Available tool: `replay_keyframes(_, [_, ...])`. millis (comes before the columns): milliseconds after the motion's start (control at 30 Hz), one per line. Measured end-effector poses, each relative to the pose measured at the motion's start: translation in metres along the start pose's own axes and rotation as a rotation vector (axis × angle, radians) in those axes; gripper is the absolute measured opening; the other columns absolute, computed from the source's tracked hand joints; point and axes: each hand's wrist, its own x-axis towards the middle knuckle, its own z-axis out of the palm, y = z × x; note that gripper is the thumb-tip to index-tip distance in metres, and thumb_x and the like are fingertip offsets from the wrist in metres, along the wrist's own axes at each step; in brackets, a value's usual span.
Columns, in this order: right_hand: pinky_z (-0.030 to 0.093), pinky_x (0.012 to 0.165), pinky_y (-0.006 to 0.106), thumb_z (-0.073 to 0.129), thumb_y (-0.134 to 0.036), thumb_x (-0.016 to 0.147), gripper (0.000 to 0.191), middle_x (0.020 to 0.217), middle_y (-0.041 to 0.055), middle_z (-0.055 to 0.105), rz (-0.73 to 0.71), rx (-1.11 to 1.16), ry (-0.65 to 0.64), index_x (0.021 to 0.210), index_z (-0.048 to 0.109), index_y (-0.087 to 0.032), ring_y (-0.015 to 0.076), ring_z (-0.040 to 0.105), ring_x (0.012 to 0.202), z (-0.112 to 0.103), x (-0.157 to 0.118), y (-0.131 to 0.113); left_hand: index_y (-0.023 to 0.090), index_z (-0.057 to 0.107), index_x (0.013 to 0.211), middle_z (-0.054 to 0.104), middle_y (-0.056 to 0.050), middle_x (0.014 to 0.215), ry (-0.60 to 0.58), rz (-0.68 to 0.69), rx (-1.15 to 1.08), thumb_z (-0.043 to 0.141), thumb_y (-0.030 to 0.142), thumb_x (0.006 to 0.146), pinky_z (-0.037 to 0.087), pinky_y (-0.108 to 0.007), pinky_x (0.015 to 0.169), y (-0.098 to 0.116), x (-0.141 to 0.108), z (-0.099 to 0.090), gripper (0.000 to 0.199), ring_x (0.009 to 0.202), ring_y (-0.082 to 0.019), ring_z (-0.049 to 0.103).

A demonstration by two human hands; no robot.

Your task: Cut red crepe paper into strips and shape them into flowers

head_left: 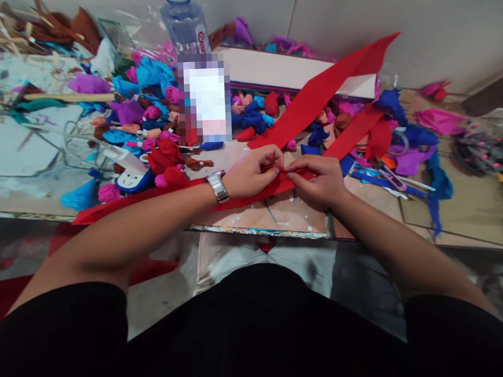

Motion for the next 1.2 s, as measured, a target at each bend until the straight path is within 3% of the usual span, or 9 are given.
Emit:
replay_keyframes(267, [0.063, 0.081, 0.034, 0.076, -0.036, 0.093, 0.012, 0.097, 0.0059, 0.086, 0.026, -0.012, -0.005, 0.096, 0.082, -0.025, 0.0226, 0.081, 0.086, -0.0001, 0.0004, -0.0011, 0.017, 0.062, 0.093, 0.071, -0.002, 0.090, 0.010, -0.016, 0.013, 0.052, 0.008, 0.082, 0.049, -0.028, 0.078, 0.0036, 0.0013, -0.0010, 0.017, 0.081, -0.013, 0.063])
replay_keyframes(433, [0.063, 0.079, 0.033, 0.076, -0.030, 0.092, 0.009, 0.096, 0.0051, 0.085, -0.001, -0.031, 0.001, 0.097, 0.082, -0.025, 0.0219, 0.081, 0.084, 0.0005, -0.0012, 0.0012, 0.016, 0.064, 0.092, 0.070, -0.002, 0.085, 0.009, -0.042, 0.029, 0.058, 0.021, 0.090, 0.047, -0.027, 0.072, 0.0041, 0.0003, -0.0014, 0.007, 0.075, -0.012, 0.061])
replay_keyframes(700, [0.063, 0.077, 0.033, 0.077, -0.031, 0.092, 0.007, 0.094, 0.0046, 0.085, -0.019, -0.055, 0.007, 0.095, 0.081, -0.026, 0.0220, 0.080, 0.083, 0.0010, -0.0014, 0.0000, 0.017, 0.065, 0.104, 0.075, -0.004, 0.094, 0.008, -0.084, 0.010, 0.063, 0.027, 0.092, 0.051, -0.026, 0.073, -0.0008, -0.0007, 0.0001, 0.016, 0.082, -0.014, 0.070])
replay_keyframes(867, [0.063, 0.078, 0.034, 0.077, -0.030, 0.092, 0.008, 0.096, 0.0046, 0.085, -0.002, -0.066, 0.004, 0.097, 0.081, -0.026, 0.0221, 0.080, 0.083, 0.0011, -0.0022, 0.0013, 0.016, 0.074, 0.094, 0.075, -0.004, 0.085, -0.035, -0.111, 0.159, 0.059, 0.034, 0.097, 0.047, -0.029, 0.072, 0.0013, 0.0000, -0.0022, 0.023, 0.074, -0.013, 0.064])
replay_keyframes(1200, [0.063, 0.085, 0.039, 0.077, -0.026, 0.092, 0.008, 0.100, 0.0050, 0.083, -0.039, -0.093, 0.004, 0.100, 0.079, -0.027, 0.0249, 0.078, 0.092, 0.0017, -0.0002, 0.0000, 0.016, 0.074, 0.090, 0.074, -0.002, 0.081, -0.007, -0.101, 0.190, 0.060, 0.030, 0.095, 0.045, -0.026, 0.069, 0.0017, -0.0001, -0.0015, 0.021, 0.071, -0.012, 0.060])
